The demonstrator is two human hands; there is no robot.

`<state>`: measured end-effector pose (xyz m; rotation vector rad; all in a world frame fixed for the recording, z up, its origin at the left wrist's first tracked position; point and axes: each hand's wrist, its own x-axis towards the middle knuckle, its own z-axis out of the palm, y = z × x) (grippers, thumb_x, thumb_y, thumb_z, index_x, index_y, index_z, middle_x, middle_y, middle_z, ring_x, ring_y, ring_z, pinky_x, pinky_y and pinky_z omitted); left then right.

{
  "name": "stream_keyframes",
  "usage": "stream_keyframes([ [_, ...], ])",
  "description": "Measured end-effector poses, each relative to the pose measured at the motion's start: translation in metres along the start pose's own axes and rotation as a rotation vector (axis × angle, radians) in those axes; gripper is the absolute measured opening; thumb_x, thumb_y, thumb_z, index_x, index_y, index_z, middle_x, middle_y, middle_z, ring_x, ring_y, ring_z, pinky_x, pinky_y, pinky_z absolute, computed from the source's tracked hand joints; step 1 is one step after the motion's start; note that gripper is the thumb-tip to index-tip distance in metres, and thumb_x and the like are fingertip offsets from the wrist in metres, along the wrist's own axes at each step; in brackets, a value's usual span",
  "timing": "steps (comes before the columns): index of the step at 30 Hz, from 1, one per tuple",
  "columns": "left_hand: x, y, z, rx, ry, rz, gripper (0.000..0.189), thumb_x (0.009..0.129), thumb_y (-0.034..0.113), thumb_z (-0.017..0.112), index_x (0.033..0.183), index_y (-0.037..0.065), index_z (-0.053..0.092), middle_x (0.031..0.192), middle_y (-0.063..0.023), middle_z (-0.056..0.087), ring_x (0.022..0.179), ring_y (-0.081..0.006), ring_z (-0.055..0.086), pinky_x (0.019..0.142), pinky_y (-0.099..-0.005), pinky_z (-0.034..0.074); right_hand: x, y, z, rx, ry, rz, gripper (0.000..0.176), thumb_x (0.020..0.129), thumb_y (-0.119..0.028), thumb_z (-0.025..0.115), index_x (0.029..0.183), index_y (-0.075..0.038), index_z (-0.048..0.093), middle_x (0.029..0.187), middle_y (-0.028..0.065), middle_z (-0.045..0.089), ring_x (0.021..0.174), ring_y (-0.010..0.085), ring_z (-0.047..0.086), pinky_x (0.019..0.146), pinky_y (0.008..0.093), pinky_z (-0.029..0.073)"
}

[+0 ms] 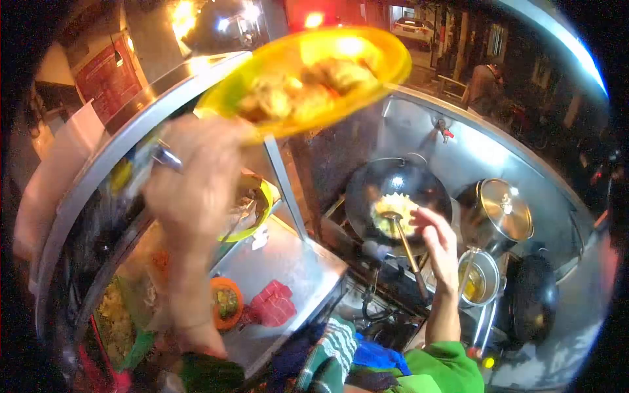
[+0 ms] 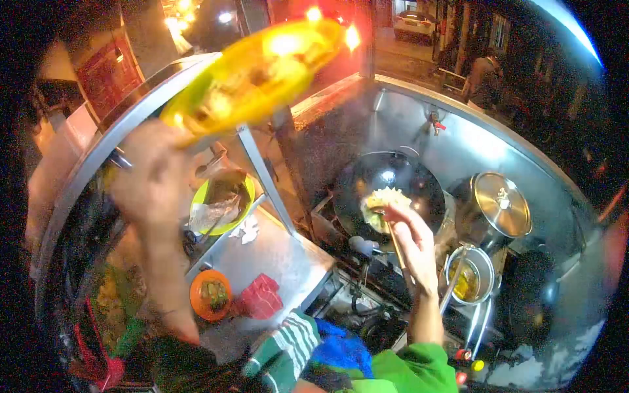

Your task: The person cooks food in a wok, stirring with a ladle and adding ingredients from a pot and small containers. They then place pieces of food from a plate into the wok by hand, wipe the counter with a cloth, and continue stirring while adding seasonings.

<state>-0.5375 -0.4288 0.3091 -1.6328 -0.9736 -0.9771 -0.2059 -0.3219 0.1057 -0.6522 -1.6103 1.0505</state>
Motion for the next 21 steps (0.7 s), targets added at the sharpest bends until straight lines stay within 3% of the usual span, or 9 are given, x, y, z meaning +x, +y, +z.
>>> stream_keyframes([
  [7, -0.124, 0.079, 0.049, -0.305, -0.198, 0.063, 0.022, 0.072, 0.005, 0.073, 0.093, 0.011, 0.073, 0.090, -0.0009, 0.066, 0.088, -0.0237, 0.067, 0.074, -0.0338, 0.057, -0.010, -0.007, 0.022, 0.763, -0.064, 0.310, 0.089, 0.095, -0.075, 0.032, 0.158, -0.013, 0.021, 0.156, 0.0115, 0.036, 0.137, 0.0297, 0.044, 0.101, 0.0471, 0.049],
  [11, -0.194, 0.108, 0.067, -0.428, -0.292, -0.006, 0.021, 0.072, 0.006, 0.073, 0.092, 0.012, 0.074, 0.090, 0.0004, 0.067, 0.090, -0.0241, 0.066, 0.080, -0.0348, 0.057, -0.039, 0.055, 0.016, 0.467, 0.010, 0.428, 0.064, 0.102, -0.043, 0.052, 0.154, -0.012, 0.033, 0.150, 0.0078, 0.045, 0.135, 0.0258, 0.045, 0.108, 0.0463, 0.041],
  [12, -0.205, 0.111, 0.070, -0.450, -0.309, -0.019, 0.021, 0.072, 0.006, 0.073, 0.092, 0.012, 0.074, 0.090, 0.0004, 0.067, 0.090, -0.0241, 0.066, 0.080, -0.0348, 0.057, -0.037, 0.032, 0.033, 0.716, 0.107, 0.576, 0.060, 0.101, -0.030, 0.056, 0.154, -0.012, 0.033, 0.150, 0.0083, 0.044, 0.135, 0.0252, 0.046, 0.110, 0.0442, 0.040],
  [14, -0.227, 0.120, 0.071, -0.466, -0.358, -0.118, 0.019, 0.072, 0.008, 0.075, 0.090, 0.011, 0.074, 0.095, -0.0006, 0.068, 0.099, -0.0261, 0.064, 0.084, -0.0355, 0.056, -0.051, 0.068, 0.031, 0.406, 0.133, 0.545, 0.059, 0.101, -0.027, 0.055, 0.154, -0.010, 0.034, 0.149, 0.0093, 0.046, 0.134, 0.0251, 0.047, 0.110, 0.0426, 0.041],
  [16, -0.251, 0.131, 0.068, -0.509, -0.390, -0.161, 0.021, 0.079, 0.009, 0.073, 0.100, 0.009, 0.073, 0.113, -0.0078, 0.065, 0.110, -0.0303, 0.061, 0.091, -0.0390, 0.054, -0.051, 0.066, 0.046, 0.671, 0.234, 0.618, 0.057, 0.100, -0.016, 0.051, 0.153, -0.004, 0.033, 0.148, 0.0109, 0.048, 0.133, 0.0253, 0.048, 0.110, 0.0395, 0.041],
  [18, -0.269, 0.151, 0.063, -0.547, -0.267, -0.823, 0.029, 0.090, 0.012, 0.067, 0.119, 0.008, 0.067, 0.132, -0.0154, 0.056, 0.117, -0.0327, 0.057, 0.098, -0.0434, 0.049, -0.061, 0.073, 0.046, 0.533, 0.253, 0.637, 0.057, 0.098, -0.010, 0.047, 0.153, -0.003, 0.033, 0.148, 0.0124, 0.048, 0.132, 0.0267, 0.049, 0.110, 0.0393, 0.041],
  [19, -0.280, 0.153, 0.068, -0.757, -0.228, -1.113, 0.046, 0.098, 0.015, 0.057, 0.142, 0.007, 0.047, 0.143, -0.0190, 0.047, 0.124, -0.0330, 0.054, 0.103, -0.0471, 0.045, -0.062, 0.076, 0.049, 0.596, 0.272, 0.643, 0.056, 0.098, -0.009, 0.046, 0.152, -0.003, 0.034, 0.146, 0.0132, 0.049, 0.131, 0.0272, 0.050, 0.109, 0.0397, 0.042],
  [20, -0.292, 0.154, 0.066, -0.759, -0.245, -1.122, 0.046, 0.098, 0.015, 0.057, 0.142, 0.007, 0.047, 0.143, -0.0190, 0.047, 0.124, -0.0330, 0.054, 0.103, -0.0471, 0.045, -0.064, 0.079, 0.052, 0.659, 0.291, 0.651, 0.056, 0.097, -0.008, 0.045, 0.152, -0.003, 0.035, 0.145, 0.0140, 0.050, 0.129, 0.0277, 0.051, 0.109, 0.0401, 0.043],
  [21, -0.283, 0.152, 0.062, -1.250, -0.154, -1.555, 0.052, 0.098, 0.016, 0.056, 0.146, 0.007, 0.039, 0.144, -0.0176, 0.047, 0.126, -0.0326, 0.052, 0.103, -0.0475, 0.046, -0.064, 0.082, 0.055, 0.651, 0.243, 0.609, 0.056, 0.096, -0.007, 0.045, 0.152, -0.002, 0.035, 0.144, 0.0145, 0.051, 0.128, 0.0281, 0.052, 0.108, 0.0399, 0.043],
])
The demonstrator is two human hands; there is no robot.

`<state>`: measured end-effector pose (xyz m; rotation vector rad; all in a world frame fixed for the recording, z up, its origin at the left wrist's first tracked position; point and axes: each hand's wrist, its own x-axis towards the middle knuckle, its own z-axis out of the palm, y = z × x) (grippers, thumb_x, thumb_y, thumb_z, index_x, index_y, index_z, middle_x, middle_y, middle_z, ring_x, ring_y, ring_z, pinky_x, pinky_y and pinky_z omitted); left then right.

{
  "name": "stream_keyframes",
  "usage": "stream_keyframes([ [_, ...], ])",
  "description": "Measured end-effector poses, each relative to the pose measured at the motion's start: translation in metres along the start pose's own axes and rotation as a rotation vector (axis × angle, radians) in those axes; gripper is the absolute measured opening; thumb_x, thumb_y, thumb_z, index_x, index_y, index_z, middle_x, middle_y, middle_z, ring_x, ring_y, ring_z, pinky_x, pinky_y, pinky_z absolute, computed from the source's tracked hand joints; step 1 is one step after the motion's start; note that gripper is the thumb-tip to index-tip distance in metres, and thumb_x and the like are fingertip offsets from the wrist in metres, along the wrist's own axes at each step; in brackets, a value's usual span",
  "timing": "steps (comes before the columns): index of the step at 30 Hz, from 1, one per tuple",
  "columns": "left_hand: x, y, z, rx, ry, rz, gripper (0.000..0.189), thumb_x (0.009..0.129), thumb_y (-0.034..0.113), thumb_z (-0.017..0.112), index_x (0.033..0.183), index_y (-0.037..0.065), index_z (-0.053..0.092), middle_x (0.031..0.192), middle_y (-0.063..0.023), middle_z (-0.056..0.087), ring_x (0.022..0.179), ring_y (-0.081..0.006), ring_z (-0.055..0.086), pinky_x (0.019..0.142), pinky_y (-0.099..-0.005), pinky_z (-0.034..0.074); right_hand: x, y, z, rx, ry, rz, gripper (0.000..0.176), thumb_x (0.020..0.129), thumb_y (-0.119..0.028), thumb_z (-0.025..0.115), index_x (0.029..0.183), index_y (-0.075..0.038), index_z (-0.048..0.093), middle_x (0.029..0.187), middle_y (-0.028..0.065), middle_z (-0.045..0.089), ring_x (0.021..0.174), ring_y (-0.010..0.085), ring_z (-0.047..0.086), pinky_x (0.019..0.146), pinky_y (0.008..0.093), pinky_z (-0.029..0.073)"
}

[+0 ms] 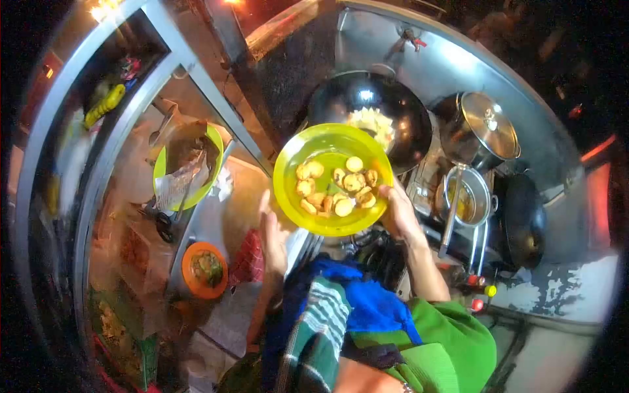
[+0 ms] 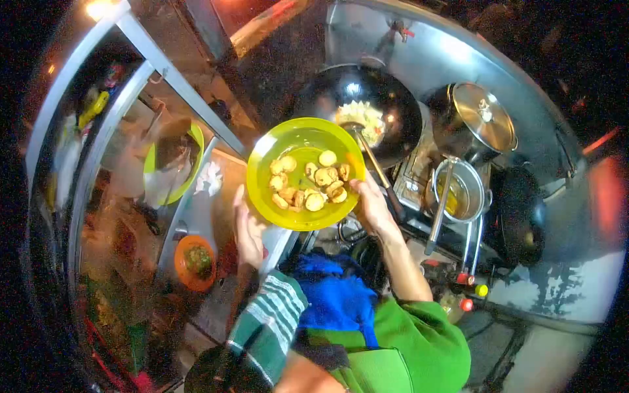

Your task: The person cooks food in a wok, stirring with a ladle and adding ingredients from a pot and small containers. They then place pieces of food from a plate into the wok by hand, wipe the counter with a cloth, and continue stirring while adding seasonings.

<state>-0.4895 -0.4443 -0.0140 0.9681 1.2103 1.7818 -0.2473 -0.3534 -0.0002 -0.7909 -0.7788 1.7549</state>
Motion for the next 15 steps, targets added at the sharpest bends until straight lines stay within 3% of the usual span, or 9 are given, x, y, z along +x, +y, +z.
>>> stream_keyframes([
  [1, -0.001, 0.004, 0.001, -0.526, -0.054, -0.382, 0.059, 0.098, 0.017, 0.055, 0.151, 0.008, 0.030, 0.145, -0.0162, 0.046, 0.129, -0.0321, 0.051, 0.102, -0.0479, 0.047, -0.002, 0.001, 0.001, -0.025, 0.002, 0.027, 0.057, 0.096, -0.007, 0.046, 0.152, -0.002, 0.034, 0.144, 0.0139, 0.051, 0.127, 0.0264, 0.052, 0.108, 0.0386, 0.043],
  [2, -0.005, -0.025, -0.011, -0.664, -0.052, -0.491, 0.066, 0.096, 0.015, 0.055, 0.153, 0.008, 0.022, 0.146, -0.0162, 0.045, 0.129, -0.0321, 0.052, 0.097, -0.0475, 0.053, -0.002, 0.001, 0.001, -0.121, -0.021, 0.040, 0.058, 0.096, -0.007, 0.046, 0.153, -0.003, 0.033, 0.145, 0.0132, 0.049, 0.128, 0.0254, 0.051, 0.108, 0.0380, 0.042],
  [3, -0.009, -0.020, -0.011, -0.661, -0.046, -0.500, 0.066, 0.096, 0.015, 0.055, 0.153, 0.008, 0.022, 0.146, -0.0162, 0.045, 0.129, -0.0321, 0.052, 0.097, -0.0475, 0.053, -0.003, 0.003, 0.000, -0.216, -0.045, 0.055, 0.059, 0.097, -0.008, 0.046, 0.153, -0.003, 0.032, 0.147, 0.0125, 0.048, 0.130, 0.0244, 0.050, 0.109, 0.0374, 0.041],
  [5, -0.012, -0.005, -0.005, -0.298, -0.153, -0.444, 0.068, 0.094, 0.011, 0.054, 0.153, 0.010, 0.022, 0.145, -0.0172, 0.045, 0.126, -0.0319, 0.055, 0.091, -0.0464, 0.057, -0.001, 0.011, -0.003, -0.205, -0.105, 0.043, 0.059, 0.097, -0.009, 0.048, 0.154, -0.004, 0.031, 0.148, 0.0118, 0.047, 0.131, 0.0235, 0.048, 0.110, 0.0369, 0.040],
  [7, -0.015, -0.006, -0.006, -0.347, -0.129, -0.450, 0.071, 0.092, 0.009, 0.055, 0.154, 0.011, 0.020, 0.145, -0.0181, 0.045, 0.121, -0.0321, 0.059, 0.087, -0.0456, 0.060, 0.001, 0.017, -0.005, -0.197, -0.185, 0.087, 0.060, 0.101, -0.017, 0.052, 0.156, -0.006, 0.028, 0.150, 0.0104, 0.043, 0.135, 0.0226, 0.044, 0.113, 0.0377, 0.037],
  [9, -0.017, -0.002, -0.007, -0.361, -0.101, -0.457, 0.066, 0.092, 0.001, 0.048, 0.152, 0.005, 0.022, 0.146, -0.0220, 0.043, 0.127, -0.0370, 0.055, 0.099, -0.0510, 0.054, 0.002, 0.022, -0.017, -0.425, -0.171, 0.007, 0.061, 0.104, -0.027, 0.053, 0.156, -0.008, 0.028, 0.149, 0.0101, 0.045, 0.129, 0.0211, 0.049, 0.108, 0.0383, 0.041],
  [10, -0.018, -0.001, -0.009, -0.373, -0.104, -0.467, 0.067, 0.091, -0.001, 0.048, 0.152, 0.008, 0.022, 0.146, -0.0213, 0.044, 0.124, -0.0357, 0.057, 0.095, -0.0488, 0.057, 0.000, 0.020, -0.024, -0.425, -0.169, 0.006, 0.061, 0.104, -0.027, 0.053, 0.156, -0.008, 0.028, 0.149, 0.0101, 0.045, 0.129, 0.0211, 0.049, 0.108, 0.0383, 0.041],
  [13, -0.023, -0.017, -0.023, -0.220, -0.059, -0.478, 0.066, 0.091, -0.002, 0.048, 0.151, 0.011, 0.023, 0.145, -0.0199, 0.045, 0.123, -0.0349, 0.059, 0.093, -0.0463, 0.059, -0.005, 0.006, -0.039, -0.654, -0.093, -0.048, 0.056, 0.104, -0.031, 0.052, 0.153, -0.010, 0.036, 0.143, 0.0083, 0.052, 0.111, 0.0144, 0.059, 0.094, 0.0325, 0.049],
  [15, -0.027, -0.025, -0.030, -0.220, -0.055, -0.475, 0.066, 0.091, -0.001, 0.050, 0.150, 0.013, 0.024, 0.145, -0.0189, 0.046, 0.123, -0.0339, 0.059, 0.090, -0.0446, 0.061, -0.008, -0.002, -0.044, -0.683, -0.036, -0.058, 0.049, 0.103, -0.024, 0.056, 0.146, -0.004, 0.045, 0.135, 0.0091, 0.057, 0.118, 0.0189, 0.057, 0.100, 0.0324, 0.047],
])
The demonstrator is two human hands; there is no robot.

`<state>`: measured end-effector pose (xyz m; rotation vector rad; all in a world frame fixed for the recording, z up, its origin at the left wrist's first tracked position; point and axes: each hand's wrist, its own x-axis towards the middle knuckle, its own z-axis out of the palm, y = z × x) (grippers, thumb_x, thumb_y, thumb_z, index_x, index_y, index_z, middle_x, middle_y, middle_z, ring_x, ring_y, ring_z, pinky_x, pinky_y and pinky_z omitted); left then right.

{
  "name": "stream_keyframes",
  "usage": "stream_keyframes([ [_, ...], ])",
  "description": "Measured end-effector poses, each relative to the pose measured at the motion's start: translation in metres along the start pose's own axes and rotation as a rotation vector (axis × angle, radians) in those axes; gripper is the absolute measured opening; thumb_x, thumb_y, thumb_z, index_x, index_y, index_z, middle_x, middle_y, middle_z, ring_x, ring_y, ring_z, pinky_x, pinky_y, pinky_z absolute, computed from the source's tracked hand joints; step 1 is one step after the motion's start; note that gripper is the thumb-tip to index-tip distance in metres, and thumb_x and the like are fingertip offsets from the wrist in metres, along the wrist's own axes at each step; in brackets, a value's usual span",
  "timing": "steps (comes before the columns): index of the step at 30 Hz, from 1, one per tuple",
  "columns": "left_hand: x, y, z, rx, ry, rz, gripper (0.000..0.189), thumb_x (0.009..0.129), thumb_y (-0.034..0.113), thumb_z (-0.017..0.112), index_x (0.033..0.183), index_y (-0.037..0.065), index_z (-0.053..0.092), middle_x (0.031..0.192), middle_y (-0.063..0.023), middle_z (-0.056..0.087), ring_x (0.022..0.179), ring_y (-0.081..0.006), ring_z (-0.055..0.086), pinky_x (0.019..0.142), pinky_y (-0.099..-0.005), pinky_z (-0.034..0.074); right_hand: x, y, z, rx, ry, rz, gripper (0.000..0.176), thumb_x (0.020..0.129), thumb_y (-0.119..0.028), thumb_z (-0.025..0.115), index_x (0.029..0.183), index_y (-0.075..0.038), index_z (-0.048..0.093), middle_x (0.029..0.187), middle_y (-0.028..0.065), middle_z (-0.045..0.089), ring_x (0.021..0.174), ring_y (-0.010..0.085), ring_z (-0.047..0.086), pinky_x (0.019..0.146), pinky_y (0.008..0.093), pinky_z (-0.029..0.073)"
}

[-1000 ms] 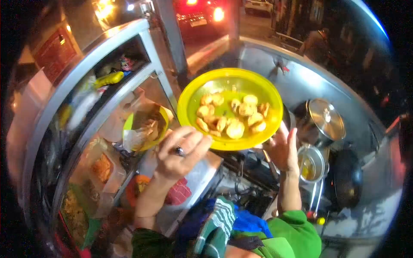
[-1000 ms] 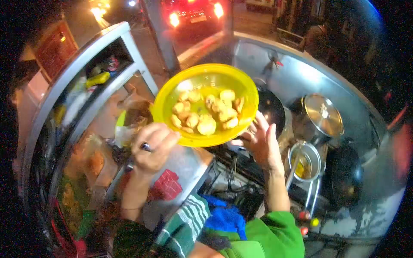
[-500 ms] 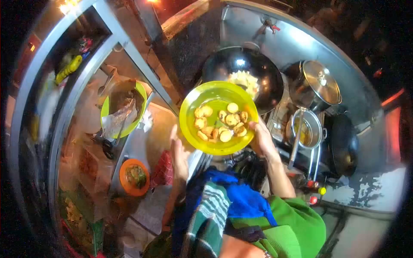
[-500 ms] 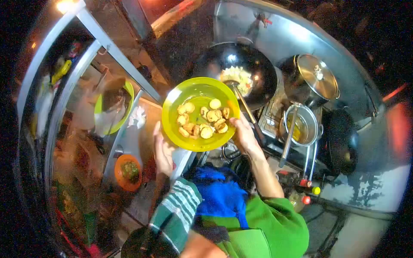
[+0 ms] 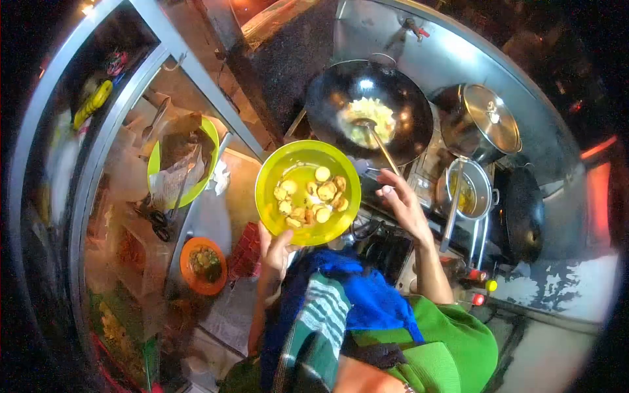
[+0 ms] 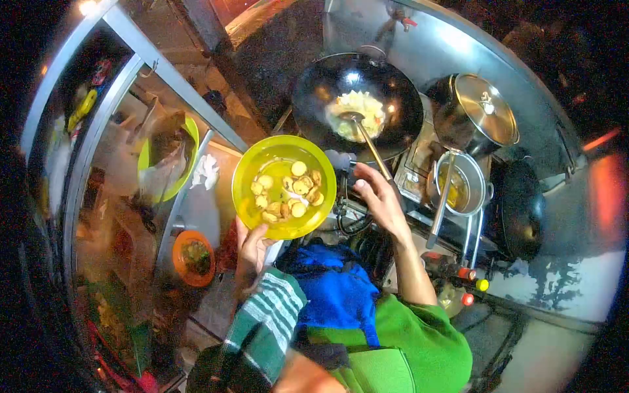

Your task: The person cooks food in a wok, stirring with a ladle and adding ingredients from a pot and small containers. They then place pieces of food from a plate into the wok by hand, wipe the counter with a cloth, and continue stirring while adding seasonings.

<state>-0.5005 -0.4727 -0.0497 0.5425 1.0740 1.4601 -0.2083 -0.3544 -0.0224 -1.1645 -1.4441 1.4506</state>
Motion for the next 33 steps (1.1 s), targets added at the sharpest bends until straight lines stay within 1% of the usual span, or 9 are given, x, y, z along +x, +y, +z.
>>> stream_keyframes([
  [2, -0.001, -0.004, -0.002, 0.038, 0.044, -0.010, 0.066, 0.091, 0.002, 0.052, 0.150, 0.013, 0.025, 0.144, -0.0178, 0.047, 0.122, -0.0335, 0.060, 0.090, -0.0452, 0.061, 0.000, -0.006, 0.001, -0.027, 0.061, 0.018, 0.040, 0.100, -0.021, 0.059, 0.136, -0.002, 0.055, 0.126, 0.0094, 0.063, 0.110, 0.0182, 0.060, 0.095, 0.0305, 0.048],
  [5, -0.003, 0.005, 0.011, 0.003, 0.012, 0.028, 0.066, 0.092, 0.004, 0.054, 0.150, 0.014, 0.024, 0.142, -0.0179, 0.049, 0.119, -0.0319, 0.062, 0.084, -0.0421, 0.063, 0.006, -0.020, 0.016, -0.348, 0.111, -0.247, 0.023, 0.096, -0.017, 0.064, 0.111, 0.000, 0.065, 0.107, 0.0091, 0.066, 0.098, 0.0160, 0.061, 0.084, 0.0298, 0.049],
  [6, -0.002, 0.004, 0.012, 0.000, 0.019, 0.029, 0.066, 0.092, 0.004, 0.054, 0.150, 0.014, 0.024, 0.142, -0.0179, 0.049, 0.119, -0.0319, 0.062, 0.084, -0.0421, 0.063, 0.009, -0.025, 0.026, -0.278, 0.052, -0.181, 0.019, 0.095, -0.016, 0.065, 0.105, -0.001, 0.065, 0.101, 0.0089, 0.067, 0.096, 0.0205, 0.063, 0.084, 0.0338, 0.050],
  [8, 0.001, 0.000, 0.009, 0.019, -0.008, 0.002, 0.068, 0.092, 0.009, 0.059, 0.150, 0.016, 0.023, 0.139, -0.0147, 0.052, 0.107, -0.0274, 0.067, 0.070, -0.0338, 0.062, 0.018, -0.042, 0.043, -0.565, 0.006, -0.444, 0.016, 0.093, -0.016, 0.066, 0.102, -0.002, 0.065, 0.099, 0.0111, 0.067, 0.096, 0.0278, 0.063, 0.086, 0.0375, 0.049],
  [10, 0.003, -0.001, 0.009, 0.049, -0.031, -0.043, 0.066, 0.094, 0.009, 0.060, 0.149, 0.015, 0.025, 0.139, -0.0133, 0.052, 0.107, -0.0261, 0.066, 0.072, -0.0328, 0.061, 0.031, -0.049, 0.062, -0.651, -0.085, -0.545, 0.013, 0.091, -0.015, 0.066, 0.098, -0.005, 0.065, 0.098, 0.0131, 0.066, 0.094, 0.0338, 0.061, 0.085, 0.0417, 0.047],
  [13, 0.000, -0.003, 0.024, 0.034, -0.057, -0.043, 0.067, 0.094, 0.010, 0.061, 0.150, 0.015, 0.024, 0.139, -0.0122, 0.053, 0.109, -0.0246, 0.065, 0.075, -0.0332, 0.060, 0.046, -0.052, 0.075, -0.775, -0.246, -0.589, 0.013, 0.090, -0.013, 0.066, 0.100, -0.005, 0.067, 0.101, 0.0143, 0.067, 0.096, 0.0350, 0.061, 0.086, 0.0431, 0.048],
  [22, 0.001, -0.012, 0.023, 0.023, -0.095, -0.127, 0.068, 0.096, 0.011, 0.061, 0.152, 0.013, 0.022, 0.138, -0.0129, 0.051, 0.113, -0.0242, 0.062, 0.078, -0.0348, 0.060, 0.054, -0.046, 0.081, -0.895, -0.268, -0.540, 0.028, 0.083, -0.016, 0.071, 0.111, -0.013, 0.070, 0.103, 0.0150, 0.068, 0.100, 0.0365, 0.062, 0.088, 0.0458, 0.049],
  [29, 0.004, -0.004, 0.032, 0.024, -0.138, -0.098, 0.067, 0.095, 0.010, 0.062, 0.150, 0.012, 0.024, 0.134, -0.0130, 0.052, 0.110, -0.0240, 0.063, 0.076, -0.0343, 0.061, 0.051, -0.054, 0.090, -0.971, -0.331, -0.436, 0.046, 0.084, -0.027, 0.073, 0.128, -0.016, 0.061, 0.133, 0.0176, 0.054, 0.121, 0.0394, 0.053, 0.102, 0.0469, 0.044],
  [33, 0.006, -0.007, 0.030, 0.059, -0.134, -0.098, 0.068, 0.094, 0.011, 0.064, 0.150, 0.012, 0.025, 0.133, -0.0124, 0.053, 0.107, -0.0226, 0.063, 0.074, -0.0327, 0.061, 0.055, -0.051, 0.094, -1.037, -0.373, -0.430, 0.052, 0.083, -0.029, 0.075, 0.132, -0.022, 0.059, 0.133, 0.0167, 0.054, 0.123, 0.0402, 0.052, 0.104, 0.0469, 0.044],
])
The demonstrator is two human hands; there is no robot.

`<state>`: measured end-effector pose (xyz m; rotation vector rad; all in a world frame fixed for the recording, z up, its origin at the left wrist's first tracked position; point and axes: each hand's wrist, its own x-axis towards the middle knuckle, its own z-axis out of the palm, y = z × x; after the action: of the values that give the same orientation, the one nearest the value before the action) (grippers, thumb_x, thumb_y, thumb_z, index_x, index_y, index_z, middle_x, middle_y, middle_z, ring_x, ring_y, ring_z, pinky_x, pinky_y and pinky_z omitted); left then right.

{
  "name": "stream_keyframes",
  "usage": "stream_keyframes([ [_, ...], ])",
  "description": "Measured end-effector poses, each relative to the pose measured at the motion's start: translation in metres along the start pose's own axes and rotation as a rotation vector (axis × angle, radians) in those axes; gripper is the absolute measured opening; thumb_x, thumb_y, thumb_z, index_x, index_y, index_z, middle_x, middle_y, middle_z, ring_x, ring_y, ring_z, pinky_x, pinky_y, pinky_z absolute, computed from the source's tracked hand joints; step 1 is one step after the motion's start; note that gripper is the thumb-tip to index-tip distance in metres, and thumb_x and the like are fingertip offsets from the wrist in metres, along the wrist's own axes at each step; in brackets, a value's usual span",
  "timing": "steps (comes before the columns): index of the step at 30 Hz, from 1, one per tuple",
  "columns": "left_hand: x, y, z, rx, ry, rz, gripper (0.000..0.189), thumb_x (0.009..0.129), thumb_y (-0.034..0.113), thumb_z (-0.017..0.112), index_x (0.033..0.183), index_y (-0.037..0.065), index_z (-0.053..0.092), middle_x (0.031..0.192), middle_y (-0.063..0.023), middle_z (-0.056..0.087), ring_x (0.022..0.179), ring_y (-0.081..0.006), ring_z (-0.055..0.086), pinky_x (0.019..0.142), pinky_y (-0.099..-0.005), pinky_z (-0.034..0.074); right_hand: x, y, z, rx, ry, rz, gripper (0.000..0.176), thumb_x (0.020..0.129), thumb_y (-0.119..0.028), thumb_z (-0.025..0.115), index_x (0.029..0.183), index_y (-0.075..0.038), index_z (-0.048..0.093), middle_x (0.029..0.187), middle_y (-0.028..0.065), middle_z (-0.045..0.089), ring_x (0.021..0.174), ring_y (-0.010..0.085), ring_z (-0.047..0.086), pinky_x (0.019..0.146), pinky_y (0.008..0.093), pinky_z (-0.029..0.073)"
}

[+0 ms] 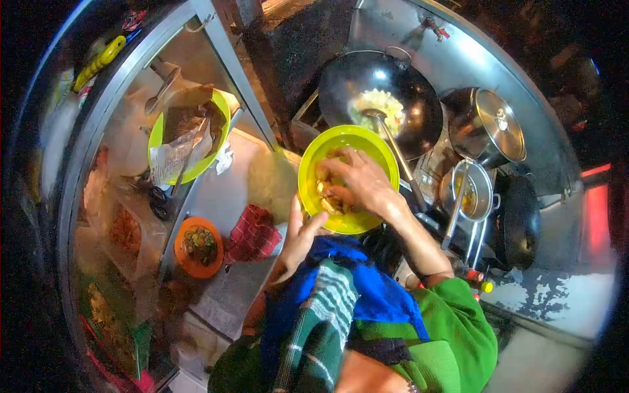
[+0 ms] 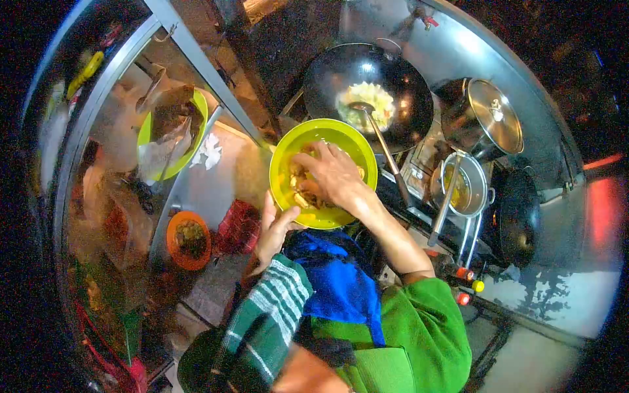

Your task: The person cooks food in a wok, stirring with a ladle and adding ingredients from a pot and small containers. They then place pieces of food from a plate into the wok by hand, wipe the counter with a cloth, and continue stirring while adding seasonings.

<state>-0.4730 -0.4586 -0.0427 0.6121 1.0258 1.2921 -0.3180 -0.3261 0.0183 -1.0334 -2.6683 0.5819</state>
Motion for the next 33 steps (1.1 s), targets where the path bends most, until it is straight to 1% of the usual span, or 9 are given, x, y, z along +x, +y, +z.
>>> stream_keyframes([
  [5, -0.003, -0.001, 0.000, 0.003, 0.012, -0.005, 0.067, 0.095, 0.011, 0.063, 0.150, 0.012, 0.026, 0.136, -0.0116, 0.050, 0.112, -0.0227, 0.060, 0.074, -0.0323, 0.061, 0.002, -0.008, -0.005, -0.044, -0.025, 0.019, 0.058, 0.083, -0.029, 0.075, 0.137, -0.021, 0.054, 0.134, 0.0172, 0.053, 0.124, 0.0393, 0.051, 0.104, 0.0477, 0.044],
  [7, -0.003, -0.001, 0.000, -0.011, 0.004, -0.014, 0.067, 0.095, 0.011, 0.063, 0.150, 0.013, 0.026, 0.137, -0.0116, 0.049, 0.113, -0.0225, 0.059, 0.074, -0.0320, 0.061, 0.005, -0.010, -0.006, -0.053, -0.103, 0.049, 0.058, 0.083, -0.030, 0.075, 0.137, -0.020, 0.054, 0.135, 0.0172, 0.053, 0.123, 0.0394, 0.051, 0.104, 0.0480, 0.044],
  [12, -0.006, 0.002, 0.002, -0.003, -0.002, -0.028, 0.065, 0.095, 0.010, 0.062, 0.150, 0.013, 0.026, 0.136, -0.0107, 0.050, 0.112, -0.0220, 0.060, 0.074, -0.0320, 0.061, 0.008, -0.004, 0.001, 0.036, -0.064, 0.029, 0.051, 0.082, -0.029, 0.076, 0.125, -0.013, 0.056, 0.120, 0.0179, 0.055, 0.117, 0.0406, 0.053, 0.098, 0.0470, 0.046],
  [19, -0.007, 0.001, 0.003, 0.061, -0.005, -0.036, 0.063, 0.097, 0.010, 0.061, 0.149, 0.013, 0.026, 0.133, -0.0100, 0.052, 0.110, -0.0199, 0.061, 0.071, -0.0299, 0.061, 0.010, -0.008, -0.006, -0.020, -0.139, -0.047, 0.047, 0.078, -0.027, 0.078, 0.113, -0.010, 0.052, 0.114, 0.0174, 0.059, 0.106, 0.0396, 0.059, 0.089, 0.0487, 0.048],
  [25, -0.007, 0.000, 0.001, 0.039, -0.033, -0.036, 0.061, 0.097, 0.010, 0.061, 0.148, 0.012, 0.028, 0.132, -0.0096, 0.053, 0.110, -0.0195, 0.061, 0.070, -0.0307, 0.062, 0.013, 0.001, 0.005, 0.040, -0.155, -0.068, 0.048, 0.083, -0.029, 0.073, 0.121, -0.012, 0.050, 0.118, 0.0163, 0.058, 0.111, 0.0396, 0.058, 0.091, 0.0495, 0.048],
  [28, -0.006, -0.004, -0.001, 0.057, -0.034, -0.015, 0.060, 0.097, 0.010, 0.061, 0.148, 0.013, 0.029, 0.131, -0.0088, 0.054, 0.110, -0.0194, 0.062, 0.071, -0.0308, 0.062, 0.014, 0.001, -0.001, 0.041, -0.285, -0.019, 0.045, 0.085, -0.029, 0.072, 0.120, -0.011, 0.050, 0.120, 0.0170, 0.057, 0.110, 0.0396, 0.058, 0.091, 0.0489, 0.048],
  [30, -0.008, -0.004, -0.001, 0.041, -0.019, -0.027, 0.060, 0.097, 0.010, 0.061, 0.148, 0.014, 0.029, 0.131, -0.0084, 0.054, 0.110, -0.0194, 0.062, 0.071, -0.0308, 0.062, 0.016, 0.007, 0.002, 0.078, -0.241, -0.141, 0.040, 0.086, -0.027, 0.072, 0.116, -0.011, 0.051, 0.115, 0.0167, 0.059, 0.107, 0.0397, 0.059, 0.086, 0.0482, 0.049],
  [31, -0.008, -0.003, 0.000, 0.024, -0.005, -0.040, 0.060, 0.097, 0.010, 0.061, 0.148, 0.015, 0.030, 0.131, -0.0081, 0.054, 0.110, -0.0193, 0.062, 0.072, -0.0307, 0.062, 0.017, 0.008, 0.001, 0.077, -0.240, -0.141, 0.040, 0.086, -0.027, 0.072, 0.116, -0.011, 0.051, 0.115, 0.0167, 0.059, 0.107, 0.0397, 0.059, 0.086, 0.0482, 0.049],
  [33, -0.005, -0.008, -0.006, 0.004, -0.024, -0.059, 0.061, 0.097, 0.010, 0.062, 0.148, 0.016, 0.030, 0.132, -0.0074, 0.054, 0.110, -0.0193, 0.062, 0.072, -0.0304, 0.061, 0.018, 0.008, -0.002, 0.164, -0.349, -0.106, 0.038, 0.084, -0.025, 0.073, 0.112, -0.010, 0.051, 0.104, 0.0160, 0.063, 0.101, 0.0399, 0.061, 0.081, 0.0472, 0.049],
])
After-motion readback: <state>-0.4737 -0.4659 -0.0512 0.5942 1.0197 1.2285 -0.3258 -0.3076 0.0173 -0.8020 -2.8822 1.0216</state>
